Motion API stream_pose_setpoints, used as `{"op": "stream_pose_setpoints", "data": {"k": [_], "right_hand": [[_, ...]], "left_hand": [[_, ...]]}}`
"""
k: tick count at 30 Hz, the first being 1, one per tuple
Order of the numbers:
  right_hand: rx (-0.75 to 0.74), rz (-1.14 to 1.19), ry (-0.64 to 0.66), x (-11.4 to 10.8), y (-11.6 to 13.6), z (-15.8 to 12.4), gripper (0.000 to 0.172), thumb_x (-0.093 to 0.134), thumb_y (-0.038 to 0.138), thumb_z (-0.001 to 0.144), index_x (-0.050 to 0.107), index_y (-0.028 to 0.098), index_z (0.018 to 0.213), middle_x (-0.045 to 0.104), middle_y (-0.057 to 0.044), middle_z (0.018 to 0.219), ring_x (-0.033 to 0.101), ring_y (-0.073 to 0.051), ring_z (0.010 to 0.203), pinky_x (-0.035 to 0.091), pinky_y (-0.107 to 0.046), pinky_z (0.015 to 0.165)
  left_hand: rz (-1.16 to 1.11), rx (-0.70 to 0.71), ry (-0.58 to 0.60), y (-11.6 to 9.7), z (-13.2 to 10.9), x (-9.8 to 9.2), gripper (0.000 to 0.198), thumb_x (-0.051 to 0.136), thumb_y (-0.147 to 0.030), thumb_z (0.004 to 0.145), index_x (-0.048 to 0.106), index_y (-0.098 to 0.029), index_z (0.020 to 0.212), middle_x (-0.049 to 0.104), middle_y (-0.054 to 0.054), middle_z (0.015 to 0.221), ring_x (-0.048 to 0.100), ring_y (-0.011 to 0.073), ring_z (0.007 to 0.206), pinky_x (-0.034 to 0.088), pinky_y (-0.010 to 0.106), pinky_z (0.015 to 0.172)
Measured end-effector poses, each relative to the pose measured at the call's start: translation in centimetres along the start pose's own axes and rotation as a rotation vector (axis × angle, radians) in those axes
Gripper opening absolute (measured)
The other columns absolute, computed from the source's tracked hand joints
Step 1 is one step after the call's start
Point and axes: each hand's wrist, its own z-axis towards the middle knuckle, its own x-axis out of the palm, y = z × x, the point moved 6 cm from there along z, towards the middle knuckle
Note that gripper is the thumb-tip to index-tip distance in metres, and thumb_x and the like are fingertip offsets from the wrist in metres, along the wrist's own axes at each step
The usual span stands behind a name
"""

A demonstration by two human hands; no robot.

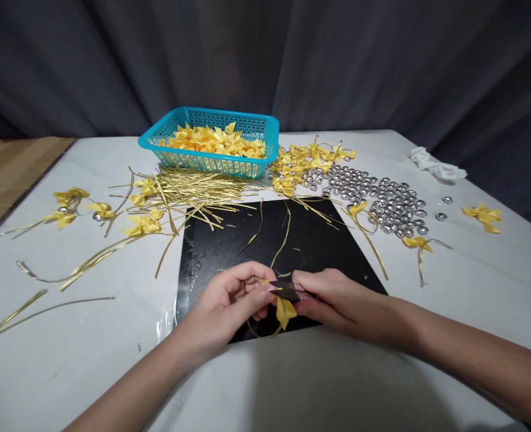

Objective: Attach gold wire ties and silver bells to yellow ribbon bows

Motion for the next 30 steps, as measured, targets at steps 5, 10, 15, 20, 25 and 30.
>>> {"op": "stream_pose_setpoints", "data": {"k": [5, 10, 15, 20, 25, 30], "right_hand": [[0.0, 0.004, 0.016, 0.02, 0.1, -0.12, 0.03, 0.038, 0.035, 0.094, 0.036, 0.018, 0.071, 0.037, 0.005, 0.061, 0.03, -0.006, 0.052, 0.026, -0.017, 0.049], [-0.007, 0.019, 0.028, 0.17, 0.16, -0.03, 0.031, 0.036, 0.038, 0.095, 0.036, 0.017, 0.071, 0.037, 0.005, 0.061, 0.029, -0.007, 0.053, 0.026, -0.017, 0.048], [-0.017, 0.028, 0.027, 0.19, 0.17, 0.0, 0.033, 0.034, 0.041, 0.095, 0.034, 0.018, 0.07, 0.036, 0.005, 0.061, 0.028, -0.007, 0.052, 0.025, -0.017, 0.047], [-0.016, 0.029, 0.039, 0.23, 0.17, 0.03, 0.036, 0.032, 0.045, 0.095, 0.034, 0.018, 0.071, 0.037, 0.004, 0.061, 0.029, -0.007, 0.053, 0.026, -0.017, 0.048], [-0.018, 0.047, 0.048, 0.31, 0.21, -0.01, 0.037, 0.031, 0.046, 0.095, 0.036, 0.018, 0.071, 0.038, 0.004, 0.062, 0.03, -0.007, 0.053, 0.026, -0.017, 0.048], [-0.002, 0.046, 0.056, 0.28, 0.26, -0.1, 0.04, 0.028, 0.049, 0.095, 0.036, 0.017, 0.071, 0.038, 0.004, 0.062, 0.03, -0.007, 0.053, 0.027, -0.018, 0.049]], "left_hand": [[0.015, -0.01, 0.0, -0.27, 0.02, 0.17, 0.014, 0.061, -0.029, 0.079, 0.056, -0.016, 0.073, 0.049, -0.005, 0.056, 0.043, 0.0068, 0.052, 0.035, 0.015, 0.05], [0.01, -0.026, -0.007, -0.32, -0.12, 0.48, 0.018, 0.063, -0.031, 0.076, 0.055, -0.016, 0.072, 0.048, -0.005, 0.056, 0.042, 0.0076, 0.053, 0.034, 0.016, 0.049], [0.012, -0.05, -0.02, 0.0, -0.14, 0.43, 0.022, 0.066, -0.035, 0.073, 0.054, -0.016, 0.073, 0.048, -0.004, 0.056, 0.042, 0.0086, 0.053, 0.034, 0.018, 0.05], [0.025, -0.048, -0.001, 0.03, -0.2, 0.38, 0.021, 0.066, -0.034, 0.074, 0.055, -0.016, 0.072, 0.048, -0.004, 0.056, 0.042, 0.0088, 0.053, 0.033, 0.018, 0.05], [0.027, -0.05, 0.003, 0.05, -0.17, 0.35, 0.019, 0.065, -0.032, 0.074, 0.055, -0.016, 0.073, 0.048, -0.004, 0.057, 0.043, 0.0088, 0.054, 0.034, 0.018, 0.051], [0.02, -0.048, 0.0, -0.06, -0.22, 0.45, 0.018, 0.065, -0.031, 0.075, 0.056, -0.016, 0.074, 0.049, -0.004, 0.057, 0.042, 0.0083, 0.053, 0.033, 0.017, 0.05]]}}
